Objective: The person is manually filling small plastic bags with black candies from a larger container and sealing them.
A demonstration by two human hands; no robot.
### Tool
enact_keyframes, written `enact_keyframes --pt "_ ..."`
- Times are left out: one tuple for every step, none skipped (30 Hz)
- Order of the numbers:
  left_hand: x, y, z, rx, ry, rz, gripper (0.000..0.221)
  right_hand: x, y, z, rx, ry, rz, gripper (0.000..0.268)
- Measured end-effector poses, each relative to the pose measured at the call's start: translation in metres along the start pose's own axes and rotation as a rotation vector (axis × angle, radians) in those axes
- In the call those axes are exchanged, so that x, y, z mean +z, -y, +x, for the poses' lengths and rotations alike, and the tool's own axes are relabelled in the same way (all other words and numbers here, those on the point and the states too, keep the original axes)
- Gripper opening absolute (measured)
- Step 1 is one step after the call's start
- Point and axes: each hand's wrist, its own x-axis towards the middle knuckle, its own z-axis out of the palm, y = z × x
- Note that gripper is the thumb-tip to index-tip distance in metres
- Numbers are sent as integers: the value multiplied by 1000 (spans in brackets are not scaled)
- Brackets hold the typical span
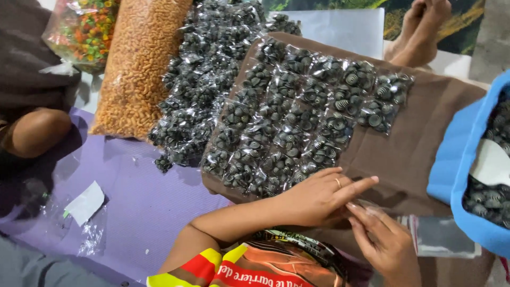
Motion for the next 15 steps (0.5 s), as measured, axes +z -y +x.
enact_keyframes --pt "1 1 -2 15 16 -14 80 0 2 -1 22 -9 -10 26" --pt "2 2 -3 23 -33 -23 85 0 3 -1 35 -20 11 26" --pt "1 4 -1 38 -79 -34 90 -1 4 0 50 -37 27 26" --pt "-4 0 0 59 -61 -50 90 -4 6 -2 74 -52 12 26" --pt "-9 -2 1 39 -67 -64 86 -5 6 -3 68 -66 29 29" --pt "-14 -4 1 19 -73 -78 83 -7 6 -4 61 -81 45 32" --pt "-13 -3 1 34 -61 -88 83 -8 6 -4 77 -92 33 32" --pt "-12 -2 1 29 -82 -88 86 -9 7 -3 40 -114 71 30" --pt "-11 -1 0 16 -106 -87 90 -10 6 -3 1 -131 113 28" --pt "-12 -1 2 25 -94 -96 90 -12 7 -9 14 -139 106 28" --pt "-13 -2 2 -20 -116 -109 87 -15 8 -14 58 -191 118 30" --pt "-14 -3 3 -65 -137 -122 83 -17 10 -19 101 -243 131 31" --pt "-13 0 0 -58 -127 -130 83 -27 -9 -40 112 -250 124 31" --pt "-12 3 -2 -98 -115 -147 90 -37 -27 -62 44 -290 -34 21" --pt "-11 7 -3 -130 -100 -166 97 -48 -45 -85 -21 -331 -199 17"
